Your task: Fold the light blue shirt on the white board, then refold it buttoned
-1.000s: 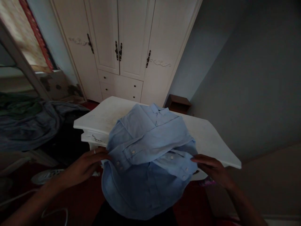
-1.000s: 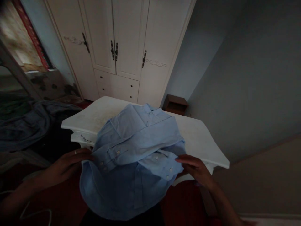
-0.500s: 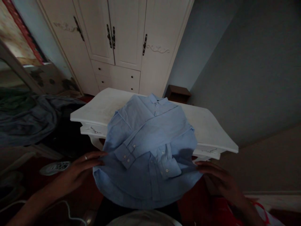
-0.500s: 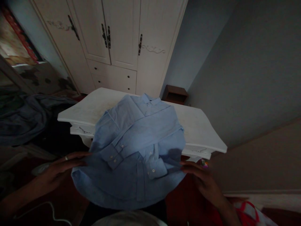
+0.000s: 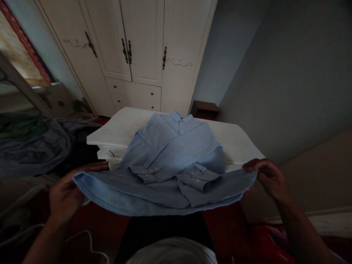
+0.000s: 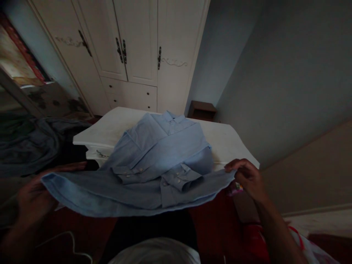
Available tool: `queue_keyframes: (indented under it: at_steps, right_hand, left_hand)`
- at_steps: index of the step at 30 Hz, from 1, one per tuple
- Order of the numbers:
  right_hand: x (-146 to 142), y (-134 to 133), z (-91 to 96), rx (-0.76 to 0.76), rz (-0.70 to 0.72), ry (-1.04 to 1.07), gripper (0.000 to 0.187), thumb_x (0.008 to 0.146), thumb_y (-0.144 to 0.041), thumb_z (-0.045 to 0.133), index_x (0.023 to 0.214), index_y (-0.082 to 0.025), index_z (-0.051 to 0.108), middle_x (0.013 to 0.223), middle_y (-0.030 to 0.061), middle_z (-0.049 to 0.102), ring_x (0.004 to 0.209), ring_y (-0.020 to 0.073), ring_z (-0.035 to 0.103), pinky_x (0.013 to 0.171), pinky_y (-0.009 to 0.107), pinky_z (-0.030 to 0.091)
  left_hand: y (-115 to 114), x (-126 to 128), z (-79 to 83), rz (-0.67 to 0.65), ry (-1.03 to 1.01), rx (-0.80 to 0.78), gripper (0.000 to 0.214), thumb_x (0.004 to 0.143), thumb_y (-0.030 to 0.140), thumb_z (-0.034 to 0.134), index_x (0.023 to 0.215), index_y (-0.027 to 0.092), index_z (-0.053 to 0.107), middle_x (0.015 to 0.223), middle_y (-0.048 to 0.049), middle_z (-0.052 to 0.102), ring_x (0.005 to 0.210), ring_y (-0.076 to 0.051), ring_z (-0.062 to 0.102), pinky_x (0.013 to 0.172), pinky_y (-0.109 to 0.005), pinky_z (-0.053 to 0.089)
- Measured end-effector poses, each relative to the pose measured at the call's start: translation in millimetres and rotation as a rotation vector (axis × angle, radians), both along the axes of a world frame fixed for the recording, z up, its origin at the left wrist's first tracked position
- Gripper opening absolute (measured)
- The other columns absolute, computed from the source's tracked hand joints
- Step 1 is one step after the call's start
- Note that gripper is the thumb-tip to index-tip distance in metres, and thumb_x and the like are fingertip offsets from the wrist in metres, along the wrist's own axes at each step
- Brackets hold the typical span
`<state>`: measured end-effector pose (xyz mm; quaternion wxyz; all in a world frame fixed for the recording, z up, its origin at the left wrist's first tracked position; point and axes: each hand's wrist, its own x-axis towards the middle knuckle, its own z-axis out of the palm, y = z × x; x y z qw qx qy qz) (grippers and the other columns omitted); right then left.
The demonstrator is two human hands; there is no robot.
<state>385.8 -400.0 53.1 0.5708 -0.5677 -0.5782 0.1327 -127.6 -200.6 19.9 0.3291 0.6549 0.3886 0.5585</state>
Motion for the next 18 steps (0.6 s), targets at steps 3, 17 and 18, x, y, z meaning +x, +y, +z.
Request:
queue_keyframes:
  at_steps: [3,17,18]
  right_hand:
    - [12.7,21.3,11.3,-0.015,0.026,-0.079,0.009,0.080,-0.032,0.069,0.079,-0.022,0.070,0.077,0.0050,0.068,0.075,0.0190,0.065,0.065,0.029,0.053]
    - [39.4,93.2,75.1,-0.125,0.138,-0.075,0.017,0.074,-0.039,0.075,0.076,-0.022,0.077,0.079,0.0069,0.073,0.075,0.0195,0.067,0.069,0.030,0.054]
    - [43.4,102.0,79.1,-0.110,0.136,-0.049,0.016,0.073,-0.039,0.076,0.076,-0.022,0.077,0.078,0.0067,0.072,0.075,0.0194,0.067,0.068,0.030,0.054]
  left_hand:
    - [9.4,22.0,9.7,0.096,-0.084,-0.046,0.019,0.068,0.037,0.073,0.082,0.025,0.074,0.089,-0.0032,0.075,0.081,-0.023,0.069,0.072,-0.033,0.058]
    - [72.0,74.9,64.2,-0.020,-0.282,-0.143,0.018,0.058,0.027,0.075,0.075,0.022,0.073,0.080,-0.0009,0.072,0.070,-0.018,0.065,0.060,-0.026,0.054]
    - [79.4,78.9,69.6,-0.007,-0.285,-0.115,0.017,0.058,0.027,0.075,0.074,0.022,0.072,0.080,-0.0010,0.072,0.070,-0.018,0.064,0.060,-0.026,0.053]
